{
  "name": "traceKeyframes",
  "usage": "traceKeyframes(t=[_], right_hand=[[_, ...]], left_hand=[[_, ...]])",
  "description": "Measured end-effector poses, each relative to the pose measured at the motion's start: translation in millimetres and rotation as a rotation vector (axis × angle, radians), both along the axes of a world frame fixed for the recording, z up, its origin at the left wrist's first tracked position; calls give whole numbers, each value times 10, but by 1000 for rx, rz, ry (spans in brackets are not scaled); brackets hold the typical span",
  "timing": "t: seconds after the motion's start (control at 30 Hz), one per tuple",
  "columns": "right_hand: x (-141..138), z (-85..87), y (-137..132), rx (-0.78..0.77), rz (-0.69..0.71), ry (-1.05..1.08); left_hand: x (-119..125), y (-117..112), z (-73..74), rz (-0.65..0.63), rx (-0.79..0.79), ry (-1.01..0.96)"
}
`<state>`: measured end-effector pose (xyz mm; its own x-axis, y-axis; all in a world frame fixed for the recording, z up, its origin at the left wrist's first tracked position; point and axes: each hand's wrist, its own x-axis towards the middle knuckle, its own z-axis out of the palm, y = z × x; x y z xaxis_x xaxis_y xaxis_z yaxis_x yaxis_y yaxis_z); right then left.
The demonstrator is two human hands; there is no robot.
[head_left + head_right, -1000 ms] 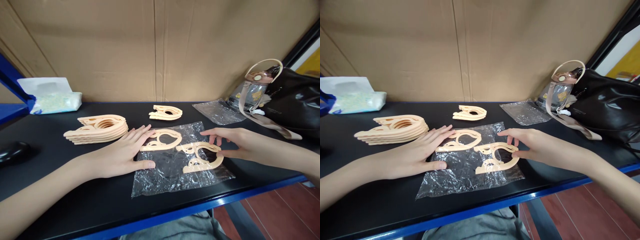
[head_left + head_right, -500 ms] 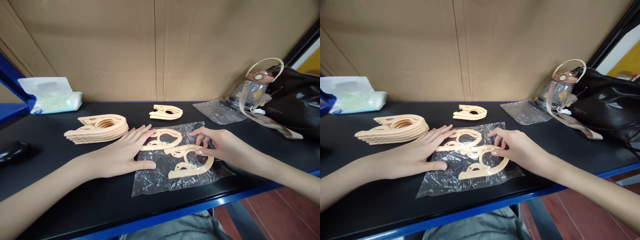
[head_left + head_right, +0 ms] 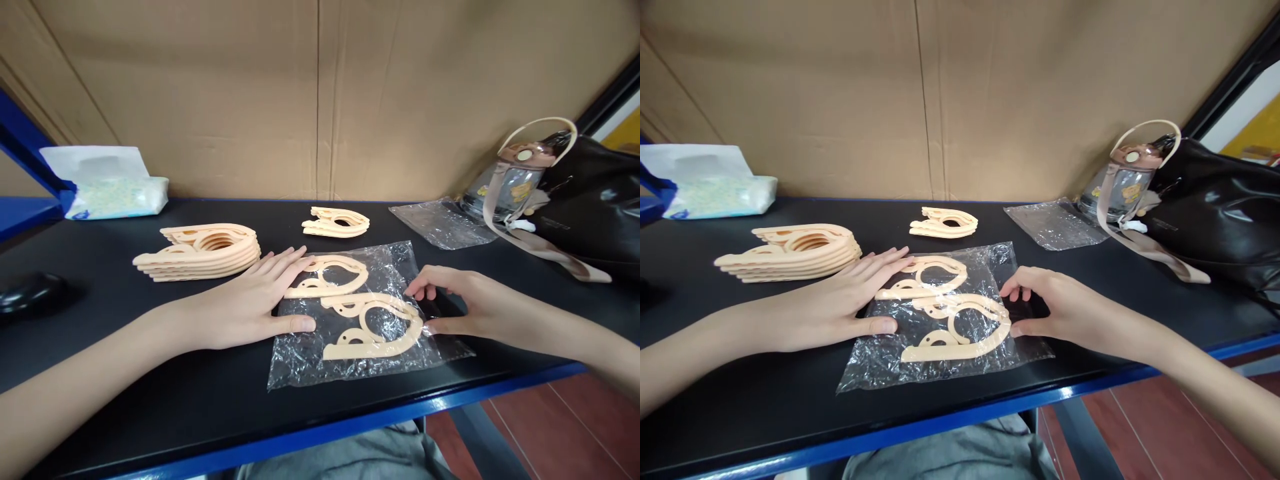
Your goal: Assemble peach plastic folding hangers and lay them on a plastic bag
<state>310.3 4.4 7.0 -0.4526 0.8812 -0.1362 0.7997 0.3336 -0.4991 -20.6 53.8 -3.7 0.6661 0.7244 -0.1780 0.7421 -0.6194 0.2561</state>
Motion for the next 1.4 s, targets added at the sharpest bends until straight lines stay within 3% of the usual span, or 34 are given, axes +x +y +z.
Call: traceKeyframes(t=[0.23,0.53,0.63,0.9,1.03,1.17,1.23,1.4], right_hand=[[-177,-65,4,110,64,-14],[-307,-124,-1,202,65,-26],[-333,-128,-7,226,57,-39],[-167,-51,76,280,73,-135],[-38,194,303,336,-8,-169],[-114,360,696,544,-36,-137],[-214,333,931,613,71,-150],[-499,125,1405,501,217,-120]], left_hand=[[20,9,20,8,-5,16],[32,-88,2,42,104,-47],[13,-53,-5,10,71,-29],[0,-6,21,10,-4,7],[4,-5,27,19,-12,-1],[10,-24,57,36,1,-8],[10,-37,72,54,6,-10],[6,-30,75,62,13,-13]])
